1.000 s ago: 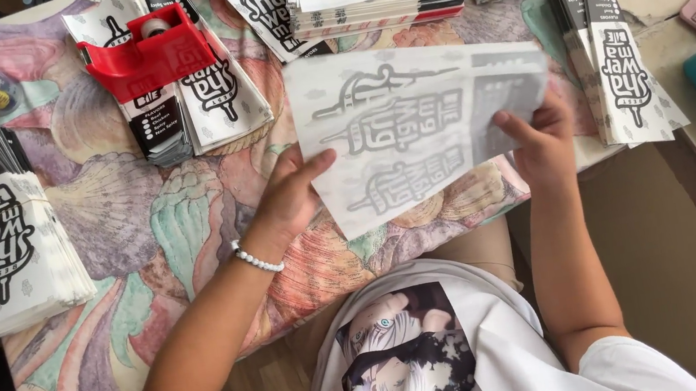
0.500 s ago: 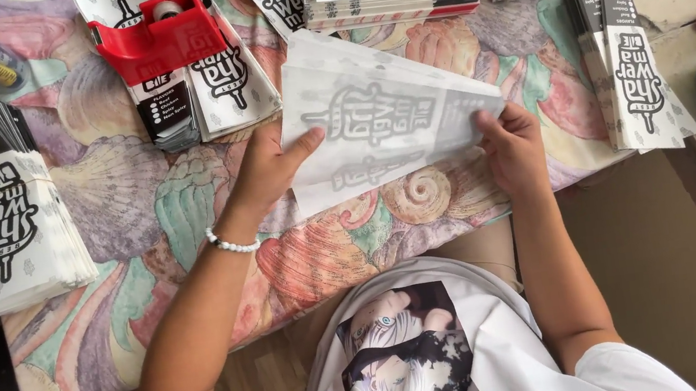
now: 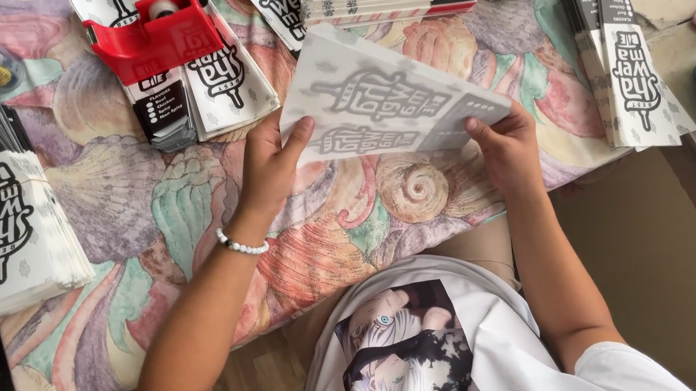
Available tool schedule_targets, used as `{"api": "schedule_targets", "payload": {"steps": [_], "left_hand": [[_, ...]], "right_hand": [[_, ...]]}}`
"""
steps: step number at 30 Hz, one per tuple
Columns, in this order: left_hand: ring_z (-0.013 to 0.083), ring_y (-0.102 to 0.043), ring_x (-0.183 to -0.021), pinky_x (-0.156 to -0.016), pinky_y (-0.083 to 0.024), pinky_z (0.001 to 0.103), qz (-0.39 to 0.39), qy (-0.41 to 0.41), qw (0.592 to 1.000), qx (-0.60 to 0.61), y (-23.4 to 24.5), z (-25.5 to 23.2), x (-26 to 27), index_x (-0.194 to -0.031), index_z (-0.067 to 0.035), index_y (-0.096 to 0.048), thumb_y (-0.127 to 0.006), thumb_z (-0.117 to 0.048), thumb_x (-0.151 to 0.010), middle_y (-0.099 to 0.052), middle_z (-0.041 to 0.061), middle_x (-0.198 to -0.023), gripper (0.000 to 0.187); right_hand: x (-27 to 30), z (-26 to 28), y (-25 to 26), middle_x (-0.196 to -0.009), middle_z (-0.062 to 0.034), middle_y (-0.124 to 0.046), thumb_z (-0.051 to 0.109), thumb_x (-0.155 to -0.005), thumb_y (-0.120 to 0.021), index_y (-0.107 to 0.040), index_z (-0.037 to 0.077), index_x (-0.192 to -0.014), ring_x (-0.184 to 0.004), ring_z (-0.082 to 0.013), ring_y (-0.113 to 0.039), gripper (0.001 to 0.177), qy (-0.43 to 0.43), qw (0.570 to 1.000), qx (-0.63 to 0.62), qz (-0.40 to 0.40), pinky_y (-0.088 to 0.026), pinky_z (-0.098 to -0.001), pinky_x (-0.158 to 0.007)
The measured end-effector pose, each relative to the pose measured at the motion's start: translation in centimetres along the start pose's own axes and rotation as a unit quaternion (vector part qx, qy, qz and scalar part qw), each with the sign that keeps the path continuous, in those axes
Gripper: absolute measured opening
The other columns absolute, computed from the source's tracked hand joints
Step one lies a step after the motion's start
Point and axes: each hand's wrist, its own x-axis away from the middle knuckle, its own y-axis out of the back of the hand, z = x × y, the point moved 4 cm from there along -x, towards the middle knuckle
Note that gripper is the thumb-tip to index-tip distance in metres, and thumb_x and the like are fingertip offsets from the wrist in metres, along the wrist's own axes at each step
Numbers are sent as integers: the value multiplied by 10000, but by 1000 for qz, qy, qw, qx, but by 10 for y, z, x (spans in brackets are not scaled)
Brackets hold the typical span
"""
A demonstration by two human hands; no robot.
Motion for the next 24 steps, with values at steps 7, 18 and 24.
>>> {"api": "schedule_targets", "payload": {"steps": [7,18,24], "left_hand": [[119,-621,-1021,-975,-515,356,4,-44,999,-11,-2,21,0,-1213,-16,-647,-664,-164,-1008,-718,70,-1054,254],[172,-667,-1069,-1010,-513,381,-15,-31,999,30,-3,32,5,-1269,-33,-627,-730,-207,-953,-724,107,-1117,375],[135,-656,-1023,-966,-535,376,-5,16,1000,-12,-6,42,5,-1165,-27,-713,-701,-204,-980,-743,71,-1041,256]], "right_hand": [[3,6,-2,-999,-105,-725,-35,-873,-802,-669,4,-1184,-947,-159,-707,340,23,1000,16,-13,-605,-328,-865],[12,13,-4,-1149,-112,-723,-72,-873,-779,-525,32,-1469,-1062,-167,-704,656,25,999,31,4,-595,-336,-962],[12,-4,11,-1113,-129,-740,-116,-884,-731,-439,28,-1545,-1035,-168,-732,737,-15,1000,2,4,-606,-321,-958]]}}
